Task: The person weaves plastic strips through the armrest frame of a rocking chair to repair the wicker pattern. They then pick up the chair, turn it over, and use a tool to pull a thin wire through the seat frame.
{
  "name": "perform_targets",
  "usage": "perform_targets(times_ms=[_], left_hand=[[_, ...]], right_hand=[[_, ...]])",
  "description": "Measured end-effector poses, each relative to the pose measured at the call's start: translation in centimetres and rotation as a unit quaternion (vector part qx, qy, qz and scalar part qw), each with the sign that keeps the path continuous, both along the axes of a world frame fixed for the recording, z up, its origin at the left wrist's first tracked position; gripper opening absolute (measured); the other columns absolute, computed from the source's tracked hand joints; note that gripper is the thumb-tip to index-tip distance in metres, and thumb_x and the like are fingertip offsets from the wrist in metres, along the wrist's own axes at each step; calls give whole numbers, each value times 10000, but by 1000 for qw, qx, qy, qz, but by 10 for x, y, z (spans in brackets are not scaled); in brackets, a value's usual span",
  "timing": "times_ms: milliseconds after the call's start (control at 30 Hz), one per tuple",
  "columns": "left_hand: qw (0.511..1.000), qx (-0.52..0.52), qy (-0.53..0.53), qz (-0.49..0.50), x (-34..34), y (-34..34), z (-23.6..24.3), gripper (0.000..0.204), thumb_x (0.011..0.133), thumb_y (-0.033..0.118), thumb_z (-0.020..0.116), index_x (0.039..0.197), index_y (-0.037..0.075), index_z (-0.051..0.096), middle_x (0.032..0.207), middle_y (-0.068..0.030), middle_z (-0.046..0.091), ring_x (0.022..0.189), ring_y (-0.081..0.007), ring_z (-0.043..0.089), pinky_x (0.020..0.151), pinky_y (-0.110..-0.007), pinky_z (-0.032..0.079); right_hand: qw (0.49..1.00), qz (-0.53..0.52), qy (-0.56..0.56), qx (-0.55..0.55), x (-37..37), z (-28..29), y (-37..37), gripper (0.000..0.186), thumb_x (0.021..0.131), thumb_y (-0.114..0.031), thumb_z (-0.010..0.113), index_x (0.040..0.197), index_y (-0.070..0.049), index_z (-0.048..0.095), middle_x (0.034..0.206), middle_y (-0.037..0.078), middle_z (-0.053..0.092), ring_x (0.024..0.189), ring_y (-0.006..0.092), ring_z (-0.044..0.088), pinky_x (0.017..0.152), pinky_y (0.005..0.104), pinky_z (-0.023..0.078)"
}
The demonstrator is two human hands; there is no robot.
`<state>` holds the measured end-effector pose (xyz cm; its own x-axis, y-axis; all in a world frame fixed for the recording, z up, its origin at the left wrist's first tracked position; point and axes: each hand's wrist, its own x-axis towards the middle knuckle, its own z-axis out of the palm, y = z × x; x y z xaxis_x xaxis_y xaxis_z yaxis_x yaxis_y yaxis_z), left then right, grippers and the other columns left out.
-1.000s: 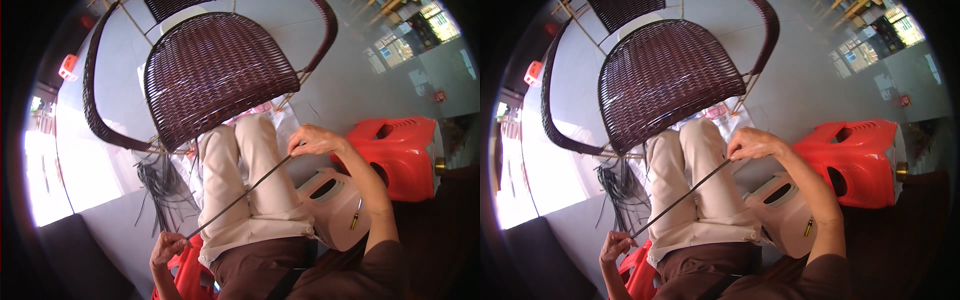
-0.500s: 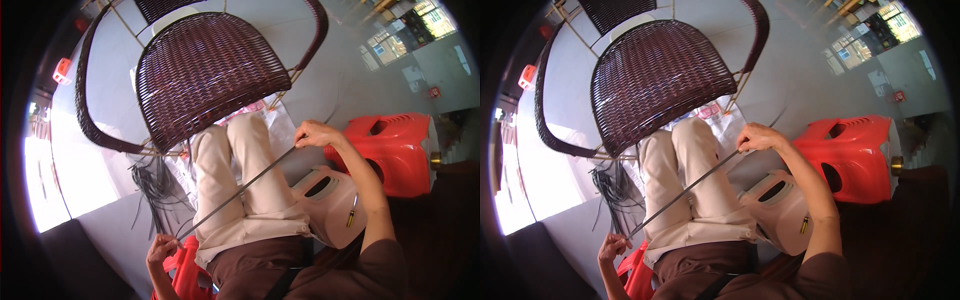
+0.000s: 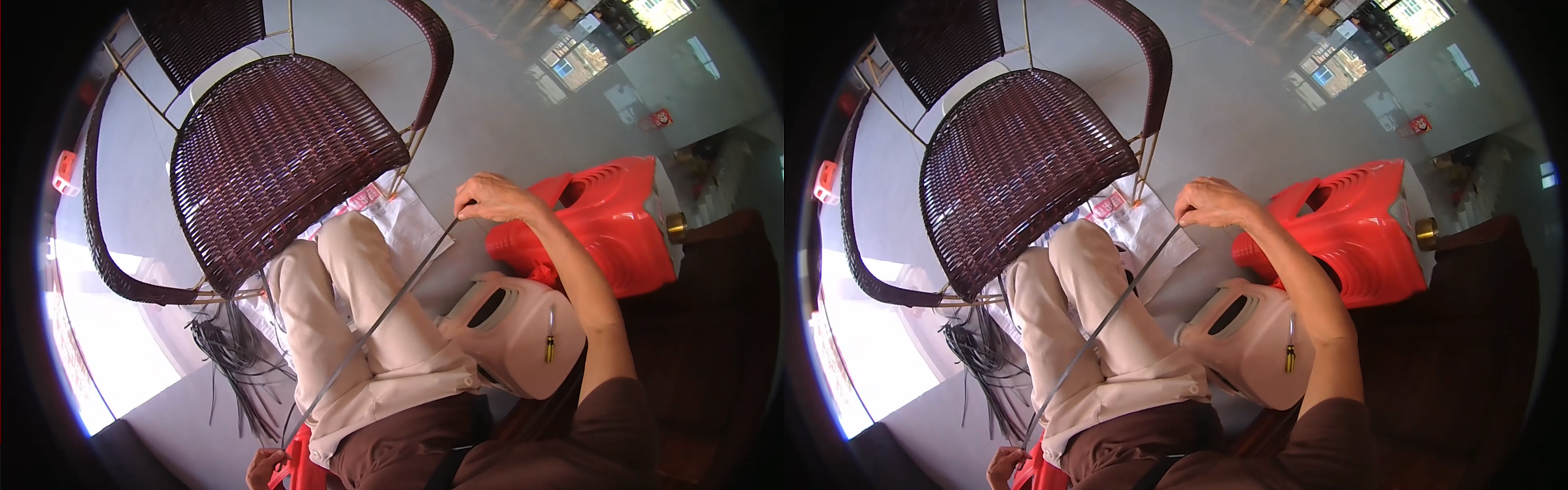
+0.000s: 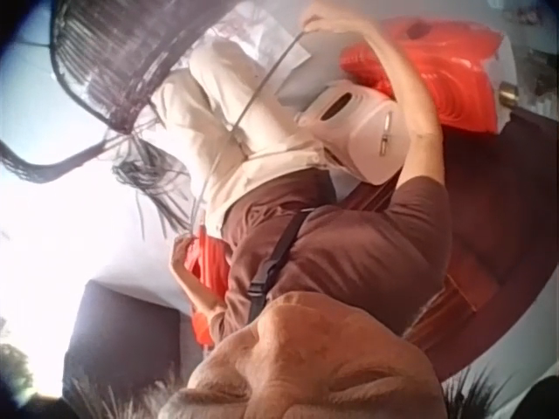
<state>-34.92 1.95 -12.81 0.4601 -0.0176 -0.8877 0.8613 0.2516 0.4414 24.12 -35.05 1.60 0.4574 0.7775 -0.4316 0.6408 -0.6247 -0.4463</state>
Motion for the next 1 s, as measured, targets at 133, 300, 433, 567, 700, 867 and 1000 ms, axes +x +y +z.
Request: perform_targets(times_ms=[133,300,433,567,700,867,1000], left_hand=[[987,77,90,-113,-12,-5,-7,226,779,188,552,783,-14,652,599,-6,557,517,-92,477,498,-228,389],[873,364,-22,-324,-57,22,-72,420,568,13,651,986,25,608,879,-136,609,832,-236,571,748,-327,445],[821,505,-250,-91,118,-17,51,353,640,-60,480,978,18,543,1027,-180,534,1000,-358,481,862,-380,384],[884,291,-366,-9,243,-57,128,458,704,-26,551,1156,0,480,1126,-165,517,1044,-264,505,885,-320,380],[912,82,-382,124,298,-104,137,278,846,104,525,1099,-13,515,871,-81,593,683,-93,537,631,-208,427],[909,127,-343,200,298,-124,118,201,886,147,469,994,6,564,544,4,531,438,-21,369,419,-159,278],[894,101,-357,252,294,-126,104,186,886,167,467,942,26,574,495,8,476,394,-5,326,369,-158,189]], right_hand=[[996,4,-87,35,-5,18,12,144,713,-154,583,751,-21,624,760,118,602,742,295,563,690,371,431],[986,78,-108,101,-42,47,35,113,722,-125,571,695,-27,620,708,106,575,725,272,562,697,357,429],[938,240,-174,181,-88,37,81,52,706,-102,585,752,-82,573,785,46,526,779,214,524,762,333,402],[881,253,-174,359,-134,14,128,64,638,-80,550,602,-66,499,646,43,487,666,188,526,657,309,414],[913,219,-114,324,-150,28,161,79,653,-81,593,618,-64,524,651,41,497,655,196,536,627,312,429],[956,54,28,288,-145,16,164,92,696,-137,632,689,-49,607,662,61,564,614,225,571,570,328,450],[938,-16,129,320,-152,-12,160,54,727,-71,625,746,-21,629,655,59,572,592,158,564,566,265,453]])
